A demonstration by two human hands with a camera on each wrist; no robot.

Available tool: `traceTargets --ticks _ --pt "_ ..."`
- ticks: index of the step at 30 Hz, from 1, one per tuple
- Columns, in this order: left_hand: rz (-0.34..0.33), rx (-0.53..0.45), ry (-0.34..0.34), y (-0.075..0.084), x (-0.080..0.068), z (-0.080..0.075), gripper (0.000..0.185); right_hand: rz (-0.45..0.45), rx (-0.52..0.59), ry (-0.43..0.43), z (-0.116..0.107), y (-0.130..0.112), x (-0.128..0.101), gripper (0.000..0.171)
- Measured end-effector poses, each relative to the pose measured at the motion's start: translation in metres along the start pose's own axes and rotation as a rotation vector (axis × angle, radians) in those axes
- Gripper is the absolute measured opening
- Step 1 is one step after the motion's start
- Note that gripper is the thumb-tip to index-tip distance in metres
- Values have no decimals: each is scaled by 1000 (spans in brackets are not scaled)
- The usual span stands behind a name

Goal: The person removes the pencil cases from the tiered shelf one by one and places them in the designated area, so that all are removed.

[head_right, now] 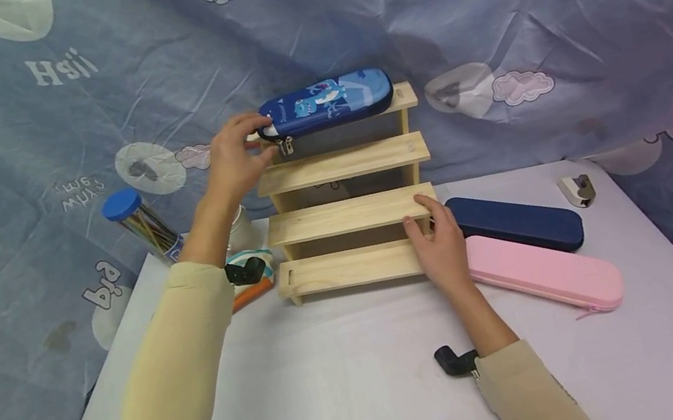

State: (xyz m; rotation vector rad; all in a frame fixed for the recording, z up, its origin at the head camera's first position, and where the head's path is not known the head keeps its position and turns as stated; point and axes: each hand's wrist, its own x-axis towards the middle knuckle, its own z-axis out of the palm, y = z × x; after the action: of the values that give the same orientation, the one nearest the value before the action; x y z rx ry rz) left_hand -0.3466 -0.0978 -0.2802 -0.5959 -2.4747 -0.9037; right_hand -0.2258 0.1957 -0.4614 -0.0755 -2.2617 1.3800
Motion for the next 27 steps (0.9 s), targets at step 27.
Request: traceTargets --ticks 27 --pt "-243 -593 -40 -1 -3 18 57 -17 -34 13 2 -1 1 50"
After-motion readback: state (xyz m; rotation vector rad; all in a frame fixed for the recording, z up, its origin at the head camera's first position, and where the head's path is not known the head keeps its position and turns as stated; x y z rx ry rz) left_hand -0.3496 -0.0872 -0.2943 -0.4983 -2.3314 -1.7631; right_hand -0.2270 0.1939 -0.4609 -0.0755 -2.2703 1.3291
